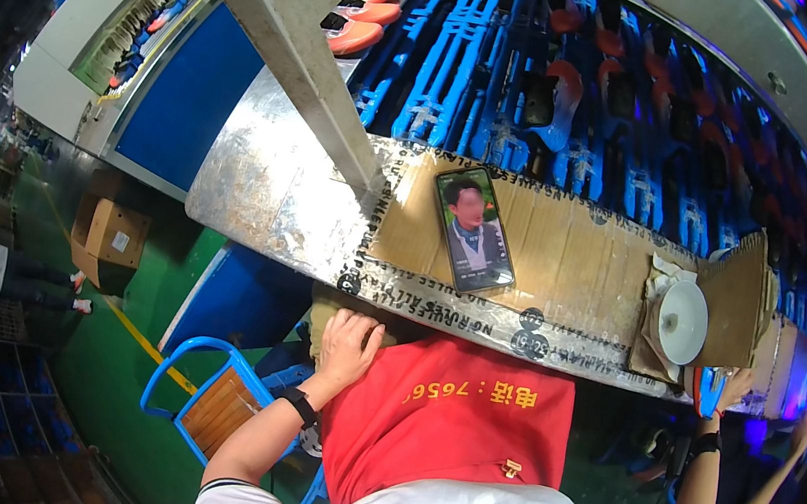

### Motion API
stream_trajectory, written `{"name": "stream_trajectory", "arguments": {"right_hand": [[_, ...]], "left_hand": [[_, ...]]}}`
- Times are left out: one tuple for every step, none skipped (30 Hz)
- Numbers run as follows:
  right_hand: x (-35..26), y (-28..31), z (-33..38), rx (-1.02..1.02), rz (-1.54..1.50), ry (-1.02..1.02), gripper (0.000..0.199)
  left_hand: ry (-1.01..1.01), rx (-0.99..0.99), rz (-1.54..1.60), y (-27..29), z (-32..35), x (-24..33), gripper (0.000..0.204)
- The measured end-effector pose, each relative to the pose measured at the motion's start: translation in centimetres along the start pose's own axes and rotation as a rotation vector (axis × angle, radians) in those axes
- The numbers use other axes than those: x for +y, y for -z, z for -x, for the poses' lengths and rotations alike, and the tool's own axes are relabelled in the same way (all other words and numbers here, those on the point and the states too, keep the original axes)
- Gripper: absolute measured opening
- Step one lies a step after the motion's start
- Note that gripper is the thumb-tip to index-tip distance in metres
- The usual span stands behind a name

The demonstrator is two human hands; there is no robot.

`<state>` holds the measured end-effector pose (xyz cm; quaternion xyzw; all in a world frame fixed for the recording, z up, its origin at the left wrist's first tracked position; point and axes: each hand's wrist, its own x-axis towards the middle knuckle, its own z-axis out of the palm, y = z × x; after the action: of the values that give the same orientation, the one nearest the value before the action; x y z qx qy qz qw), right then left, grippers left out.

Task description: Applying adhesive to blue shoe soles and placing them onto a conveyor or stacking area.

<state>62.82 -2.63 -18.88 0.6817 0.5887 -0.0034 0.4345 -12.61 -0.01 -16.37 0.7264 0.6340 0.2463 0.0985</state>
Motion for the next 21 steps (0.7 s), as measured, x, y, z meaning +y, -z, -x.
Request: {"name": "stream_trajectory", "arguments": {"right_hand": [[-0.09,-0.1,0.12,0.011,0.022,-0.005,0.029],[0.03,-0.04,0.03,0.025,0.034,-0.005,0.029],[0.02,-0.03,-0.01,0.038,0.05,-0.005,0.029],[0.01,-0.04,0.01,0.047,0.063,-0.007,0.029],[0.09,-0.02,0.03,0.059,0.075,-0.011,0.029],[0.05,0.02,-0.07,0.07,0.086,-0.018,0.028],[0.02,-0.01,-0.02,0.076,0.093,-0.021,0.028],[0.06,0.05,-0.11,0.085,0.095,-0.029,0.028],[-0.02,0.03,-0.14,0.092,0.101,-0.029,0.028],[0.07,-0.01,-0.02,0.097,0.112,-0.028,0.028],[0.02,-0.08,0.05,0.098,0.116,-0.031,0.028],[-0.01,-0.11,0.02,0.105,0.114,-0.041,0.028],[-0.03,-0.19,0.08,0.104,0.116,-0.04,0.028],[-0.04,-0.28,0.19,0.107,0.121,-0.041,0.028],[-0.22,-0.4,0.24,0.103,0.119,-0.041,0.028],[-0.2,-0.48,0.35,0.1,0.118,-0.038,0.028],[-0.29,-0.53,0.34,0.104,0.131,-0.041,0.028],[-0.3,-0.59,0.42,0.103,0.132,-0.041,0.028],[-0.38,-0.62,0.4,0.103,0.129,-0.041,0.028],[-0.42,-0.65,0.44,0.102,0.13,-0.039,0.028],[-0.48,-0.59,0.29,0.108,0.131,-0.038,0.028]], "left_hand": [[0.004,-0.004,0.002,0.01,0.0,0.0,0.014],[0.008,-0.009,0.004,0.01,0.0,0.0,0.014],[0.008,-0.01,0.004,0.01,0.01,0.0,0.014],[0.009,-0.01,0.005,0.01,0.01,-0.01,0.014],[0.022,-0.024,0.006,0.0,0.01,-0.01,0.015],[0.01,-0.01,0.005,0.0,0.03,-0.03,0.015],[0.012,-0.014,-0.001,0.0,0.04,-0.04,0.015],[0.013,-0.018,-0.007,-0.01,0.06,-0.05,0.015],[0.012,-0.019,-0.006,-0.02,0.07,-0.05,0.015],[0.013,-0.015,-0.006,-0.03,0.08,-0.04,0.015],[0.025,-0.026,-0.005,-0.04,0.08,-0.03,0.015],[0.012,-0.014,-0.005,-0.04,0.09,-0.02,0.015],[0.012,-0.01,-0.004,-0.04,0.08,0.01,0.015],[0.022,-0.019,-0.003,-0.02,0.06,0.03,0.015],[0.01,-0.007,-0.003,-0.01,0.04,0.05,0.015],[0.011,-0.009,0.0,0.02,0.02,0.08,0.015],[0.025,-0.023,0.003,0.04,-0.01,0.11,0.015],[0.012,-0.01,0.003,0.07,-0.02,0.15,0.015],[0.011,-0.007,0.001,0.1,-0.04,0.18,0.015],[0.023,-0.018,-0.002,0.12,-0.04,0.21,0.014],[0.011,-0.004,-0.001,0.14,-0.04,0.24,0.014]]}}
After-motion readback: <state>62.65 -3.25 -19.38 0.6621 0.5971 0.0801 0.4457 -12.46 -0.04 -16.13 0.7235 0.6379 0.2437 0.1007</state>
